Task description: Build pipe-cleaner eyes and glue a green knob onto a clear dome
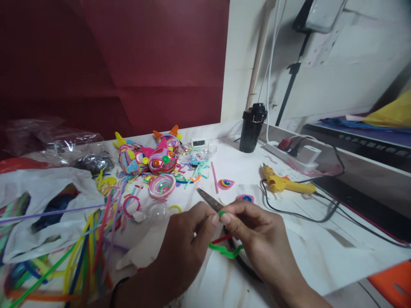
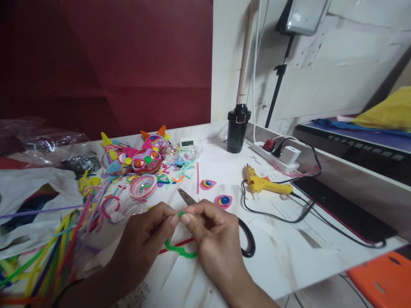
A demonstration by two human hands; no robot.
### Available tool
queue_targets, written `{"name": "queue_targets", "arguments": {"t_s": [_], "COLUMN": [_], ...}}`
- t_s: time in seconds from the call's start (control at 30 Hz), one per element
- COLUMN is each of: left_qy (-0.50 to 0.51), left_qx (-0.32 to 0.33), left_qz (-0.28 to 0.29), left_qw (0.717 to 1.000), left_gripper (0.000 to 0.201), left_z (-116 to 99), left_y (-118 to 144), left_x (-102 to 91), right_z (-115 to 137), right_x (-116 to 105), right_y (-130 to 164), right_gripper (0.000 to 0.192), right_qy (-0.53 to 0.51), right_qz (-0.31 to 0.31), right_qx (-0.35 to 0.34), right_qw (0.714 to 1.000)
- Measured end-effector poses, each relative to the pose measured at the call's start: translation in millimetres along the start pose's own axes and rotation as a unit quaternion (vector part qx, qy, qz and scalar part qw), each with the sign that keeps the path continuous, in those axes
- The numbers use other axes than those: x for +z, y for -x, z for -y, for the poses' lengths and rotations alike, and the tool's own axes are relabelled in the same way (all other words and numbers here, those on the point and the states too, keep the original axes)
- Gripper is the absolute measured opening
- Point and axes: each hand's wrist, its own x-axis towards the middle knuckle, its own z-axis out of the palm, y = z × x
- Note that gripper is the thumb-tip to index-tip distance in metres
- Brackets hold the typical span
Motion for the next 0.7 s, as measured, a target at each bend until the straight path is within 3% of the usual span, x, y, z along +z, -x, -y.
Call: {"name": "queue_targets", "arguments": {"t_s": [0.1, 0.2, 0.33, 0.43, 0.53, 0.6, 0.7], "left_qy": [0.015, -0.008, -0.08, -0.138, -0.142, -0.122, -0.108], "left_qx": [0.006, 0.019, 0.041, 0.066, 0.074, 0.071, 0.069], "left_qz": [-0.008, -0.019, 0.002, 0.022, 0.01, -0.002, -0.012], "left_qw": [1.0, 1.0, 0.996, 0.988, 0.987, 0.99, 0.992], "left_gripper": [0.029, 0.027, 0.025, 0.024, 0.021, 0.018, 0.018], "left_z": [0, 0, 4, 6, 5, 3, 2], "left_y": [0, -1, -2, -2, -2, -2, -3], "left_x": [0.6, -1.1, -4.3, -5.4, -6.6, -7.4, -7.4], "right_z": [-5, -7, 1, 10, 17, 19, 16], "right_x": [6, 6, -7, -16, -21, -20, -18], "right_y": [4, 2, -7, -11, -12, -11, -11], "right_gripper": [0.023, 0.024, 0.016, 0.013, 0.018, 0.018, 0.017], "right_qy": [-0.101, -0.126, 0.038, 0.191, 0.285, 0.296, 0.261], "right_qz": [-0.012, 0.014, 0.093, 0.147, 0.157, 0.146, 0.133], "right_qx": [0.075, 0.08, -0.028, -0.15, -0.241, -0.241, -0.181], "right_qw": [0.992, 0.989, 0.995, 0.959, 0.915, 0.913, 0.939]}}
